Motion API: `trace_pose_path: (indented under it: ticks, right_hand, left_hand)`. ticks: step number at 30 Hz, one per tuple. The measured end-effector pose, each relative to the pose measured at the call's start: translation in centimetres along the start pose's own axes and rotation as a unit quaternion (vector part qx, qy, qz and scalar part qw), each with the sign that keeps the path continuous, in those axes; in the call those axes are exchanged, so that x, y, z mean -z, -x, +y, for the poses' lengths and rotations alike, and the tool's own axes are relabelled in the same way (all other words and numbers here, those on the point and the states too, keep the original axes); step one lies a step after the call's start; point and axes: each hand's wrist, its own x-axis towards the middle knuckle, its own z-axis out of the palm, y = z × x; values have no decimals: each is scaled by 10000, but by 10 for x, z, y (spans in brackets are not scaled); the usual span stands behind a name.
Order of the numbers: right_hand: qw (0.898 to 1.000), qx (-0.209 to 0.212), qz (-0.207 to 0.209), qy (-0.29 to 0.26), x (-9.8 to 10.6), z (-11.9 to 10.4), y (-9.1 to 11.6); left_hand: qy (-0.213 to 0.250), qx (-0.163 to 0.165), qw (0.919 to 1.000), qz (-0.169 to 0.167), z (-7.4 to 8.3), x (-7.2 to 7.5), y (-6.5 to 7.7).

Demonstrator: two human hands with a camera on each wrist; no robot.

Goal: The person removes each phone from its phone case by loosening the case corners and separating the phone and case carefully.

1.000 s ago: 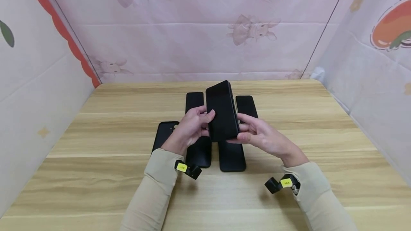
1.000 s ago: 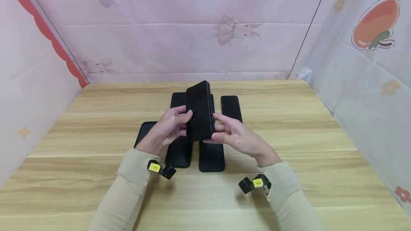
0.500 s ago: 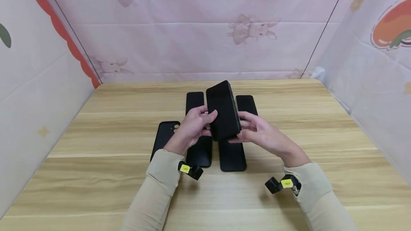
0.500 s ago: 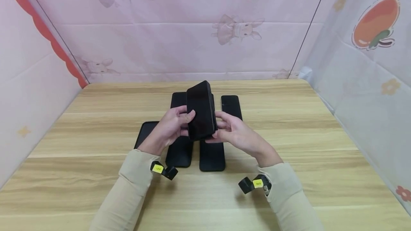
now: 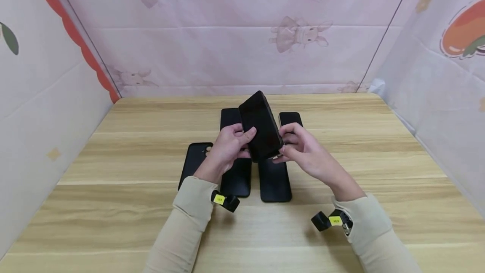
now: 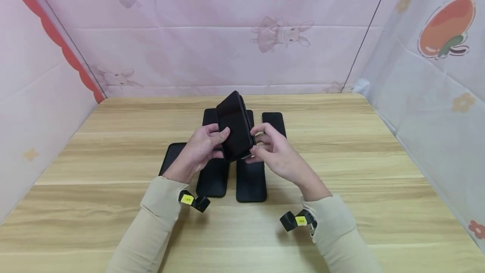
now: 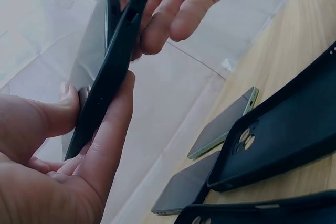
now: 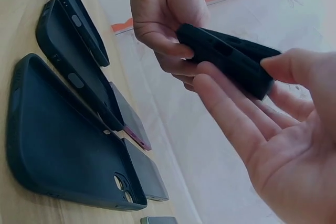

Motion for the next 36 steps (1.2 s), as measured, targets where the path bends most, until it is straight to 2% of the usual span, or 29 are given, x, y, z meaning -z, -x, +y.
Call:
trace_pose_path:
  ticks: [5,9,15,17,21,23,28,31,36]
  right_hand:
    - [9993,-96,-2,349,0,-2,0]
    - [9960,-289,127,837,2,-3,2]
    - [9718,-706,1009,2011,5,-5,4]
    - [9709,-835,1146,1930,6,-5,4]
    - [9817,-1058,1097,1144,8,-3,2]
    - [9835,-1160,1073,884,9,-2,1]
    - [9810,-1448,1018,791,11,-2,1]
    - [9811,-1493,1024,683,16,-3,2]
    - [9804,-1490,1142,594,27,-6,6]
  left_hand:
    - [-110,-7,9999,63,-2,-2,0]
    - [-258,-86,9994,217,-4,-3,-1]
    - [-790,-288,9953,491,-8,-8,-2]
    - [-982,-339,9931,541,-9,-11,-1]
    - [-1263,-402,9895,584,-10,-17,1]
    - [-1345,-395,9883,595,-11,-20,2]
    - [-1593,-389,9846,600,-13,-24,3]
    - [-1526,-417,9865,413,-14,-26,3]
    - [-993,-399,9941,-176,-14,-28,2]
